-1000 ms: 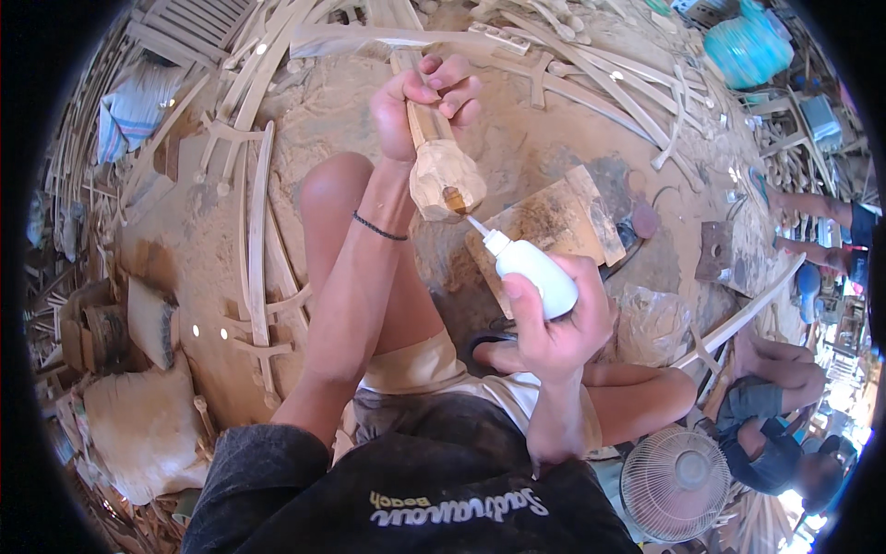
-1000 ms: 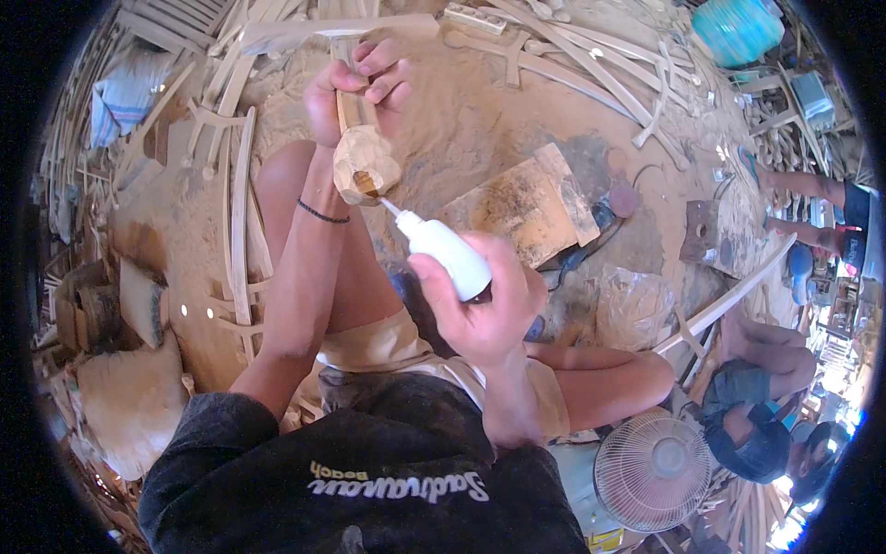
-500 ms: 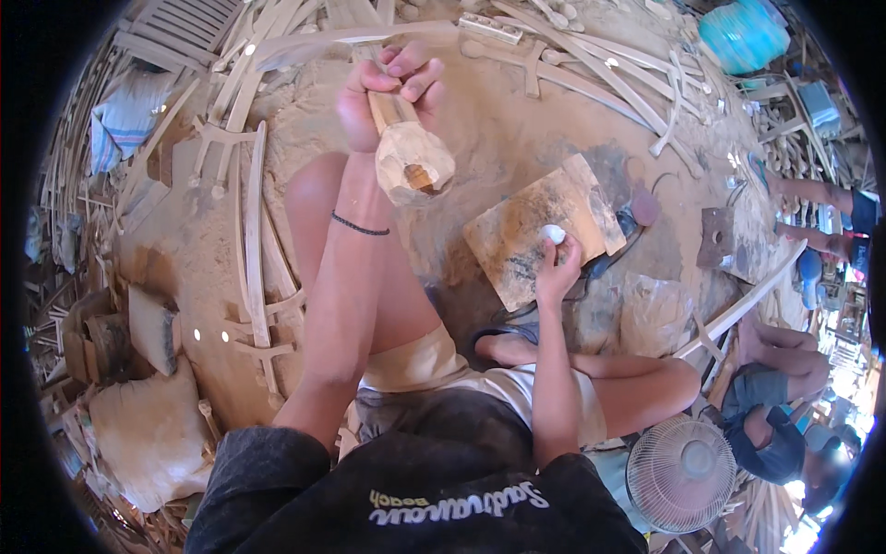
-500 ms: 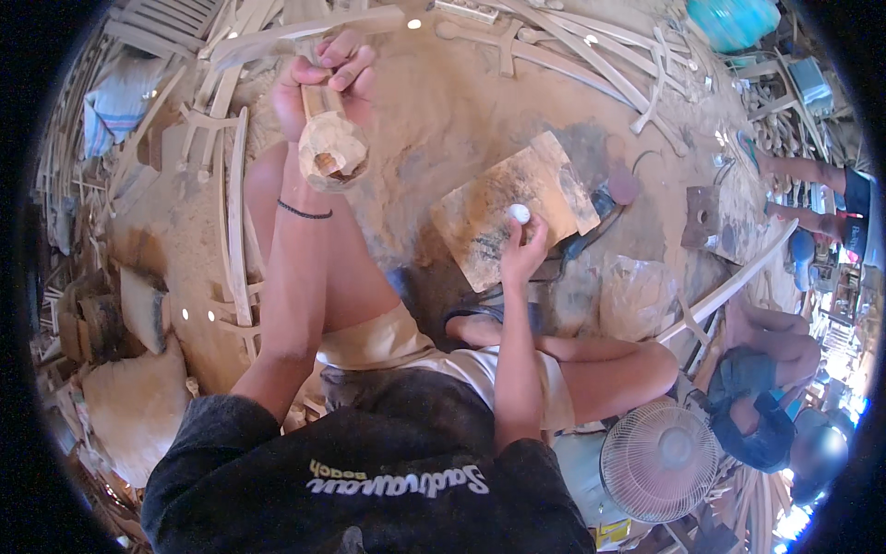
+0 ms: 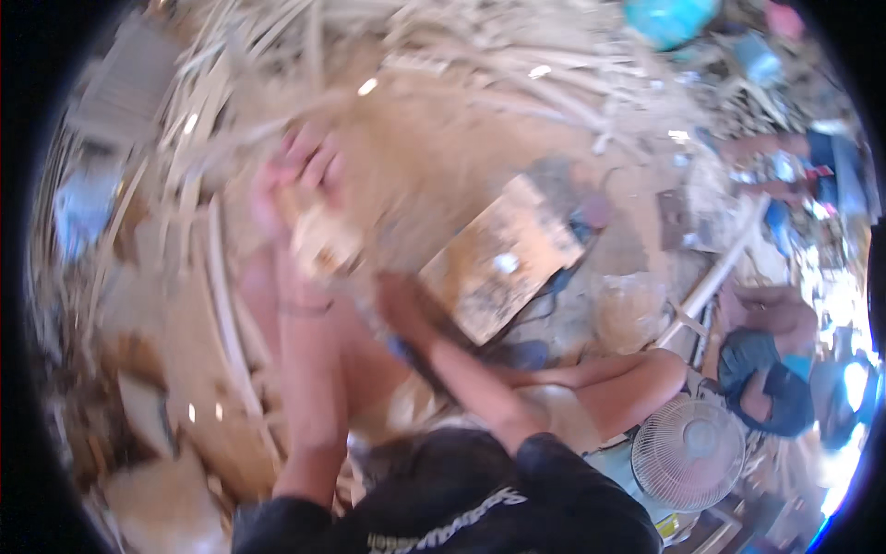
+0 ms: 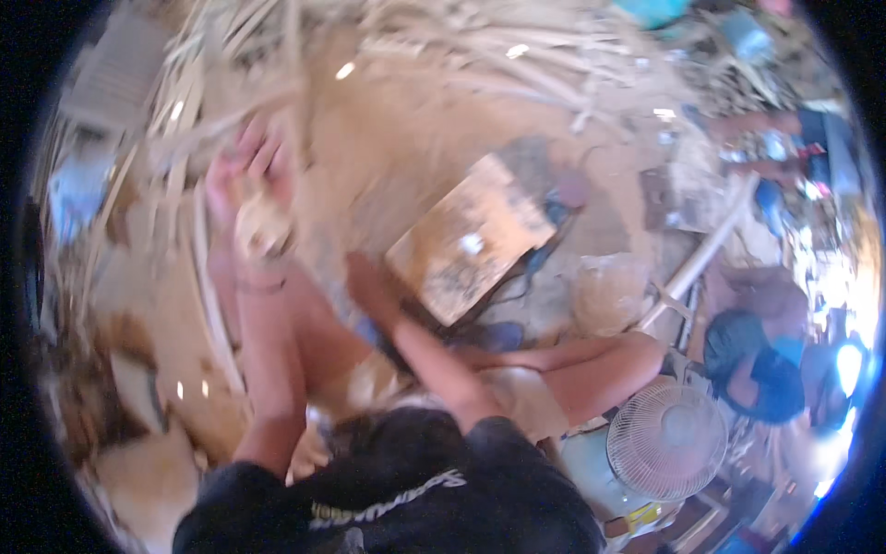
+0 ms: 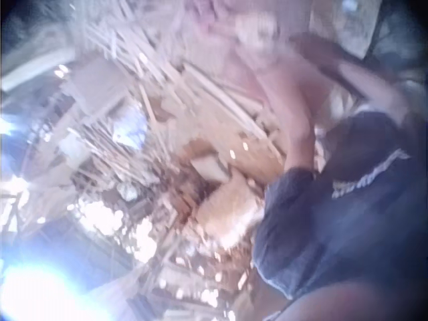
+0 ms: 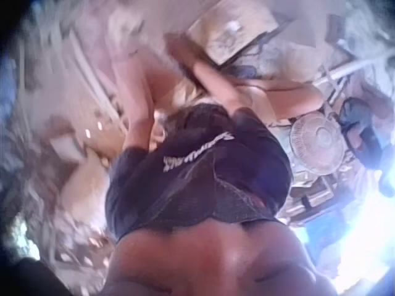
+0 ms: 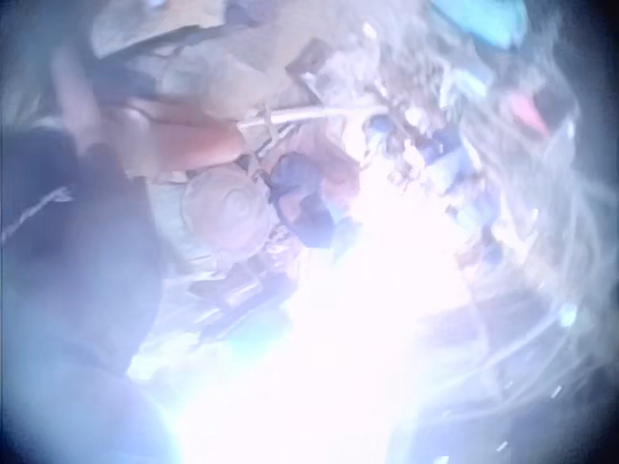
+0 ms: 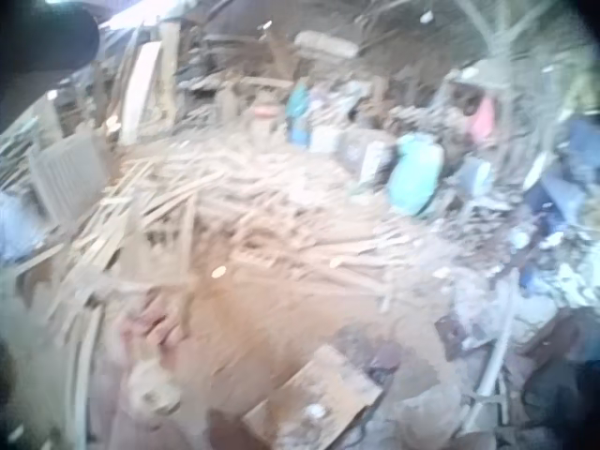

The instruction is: The person sands a wood object with a power sander and then applies glue from a bottle into the joints and seams of a chair frame.

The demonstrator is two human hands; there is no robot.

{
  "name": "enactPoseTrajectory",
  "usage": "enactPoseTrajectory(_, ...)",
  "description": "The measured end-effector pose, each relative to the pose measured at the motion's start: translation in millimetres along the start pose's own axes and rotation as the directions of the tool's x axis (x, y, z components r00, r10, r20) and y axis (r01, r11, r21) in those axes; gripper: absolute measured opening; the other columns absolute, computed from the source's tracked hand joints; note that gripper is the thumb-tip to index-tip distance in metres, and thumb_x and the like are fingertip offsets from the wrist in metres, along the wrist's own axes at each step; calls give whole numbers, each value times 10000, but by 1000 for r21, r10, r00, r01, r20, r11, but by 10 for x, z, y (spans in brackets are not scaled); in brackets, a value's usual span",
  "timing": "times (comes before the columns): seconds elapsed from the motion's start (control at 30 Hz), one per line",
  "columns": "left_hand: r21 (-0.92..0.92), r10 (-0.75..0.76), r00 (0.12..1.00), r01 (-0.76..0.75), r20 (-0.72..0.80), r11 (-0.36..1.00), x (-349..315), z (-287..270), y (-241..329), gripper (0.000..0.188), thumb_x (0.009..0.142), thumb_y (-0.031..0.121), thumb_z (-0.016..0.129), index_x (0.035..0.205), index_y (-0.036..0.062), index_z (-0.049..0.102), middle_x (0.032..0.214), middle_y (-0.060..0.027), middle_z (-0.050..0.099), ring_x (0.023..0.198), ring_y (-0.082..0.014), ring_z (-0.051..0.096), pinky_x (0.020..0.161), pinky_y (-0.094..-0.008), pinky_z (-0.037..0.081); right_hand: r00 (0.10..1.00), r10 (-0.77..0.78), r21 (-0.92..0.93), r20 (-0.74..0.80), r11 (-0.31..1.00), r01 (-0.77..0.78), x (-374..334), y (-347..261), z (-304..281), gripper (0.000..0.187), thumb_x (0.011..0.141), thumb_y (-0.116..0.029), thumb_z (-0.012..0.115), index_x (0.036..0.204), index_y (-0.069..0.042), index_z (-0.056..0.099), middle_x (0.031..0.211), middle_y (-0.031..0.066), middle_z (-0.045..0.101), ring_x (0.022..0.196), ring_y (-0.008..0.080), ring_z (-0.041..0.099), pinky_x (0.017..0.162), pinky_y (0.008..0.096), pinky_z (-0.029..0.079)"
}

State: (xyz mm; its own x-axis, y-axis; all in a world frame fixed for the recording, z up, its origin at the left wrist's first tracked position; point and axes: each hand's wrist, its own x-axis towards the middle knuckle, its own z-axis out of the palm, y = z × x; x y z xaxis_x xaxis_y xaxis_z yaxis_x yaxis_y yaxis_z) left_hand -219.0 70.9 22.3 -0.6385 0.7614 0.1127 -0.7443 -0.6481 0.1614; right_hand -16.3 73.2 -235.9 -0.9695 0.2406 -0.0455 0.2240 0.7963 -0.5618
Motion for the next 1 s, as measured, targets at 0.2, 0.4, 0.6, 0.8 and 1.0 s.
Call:
enactPoseTrajectory(0.2,54,35,999,-35,7,998,122,85,9,278,740,-6,565,996,84,501,832,-19,437,689,-180,464,611,-323,400,983,-179,-580,-48,806,118,427,272,1096,375,943,-243,534,1190,-32,724,1319,153,647,1344,366,524,1086,506,430)
enactPoseTrajectory(0.4,110,56,998,-58,17,992,53,-3,8,284,740,-7,561,1005,78,506,825,-14,432,669,-178,454,591,-302,398,978,-106,-215,180,966,144,-13,427,1466,224,894,-187,583,947,-41,744,1068,128,719,1057,350,664,879,476,536)
enactPoseTrajectory(0.6,83,-28,1000,28,6,996,149,-24,-242,268,749,4,552,1003,79,508,810,-8,430,659,-174,439,566,-291,399,974,220,46,-49,975,-218,-288,453,1025,163,897,-135,612,865,-71,758,910,150,729,904,366,705,809,469,546)
enactPoseTrajectory(0.8,42,5,999,-4,-36,999,215,-134,32,232,793,49,566,1006,121,512,798,17,441,659,-158,429,550,-281,420,834,549,742,-63,585,-329,24,-9,-622,239,954,-204,703,1078,-21,794,980,105,800,872,184,735,813,364,580)
enactPoseTrajectory(1.0,179,-10,998,22,-66,984,329,-106,-446,184,765,47,553,905,135,473,764,23,415,645,-149,443,573,-301,424,620,638,868,-457,472,154,-242,-679,-2745,185,951,13,734,1126,14,794,1008,81,782,882,123,708,818,279,579)
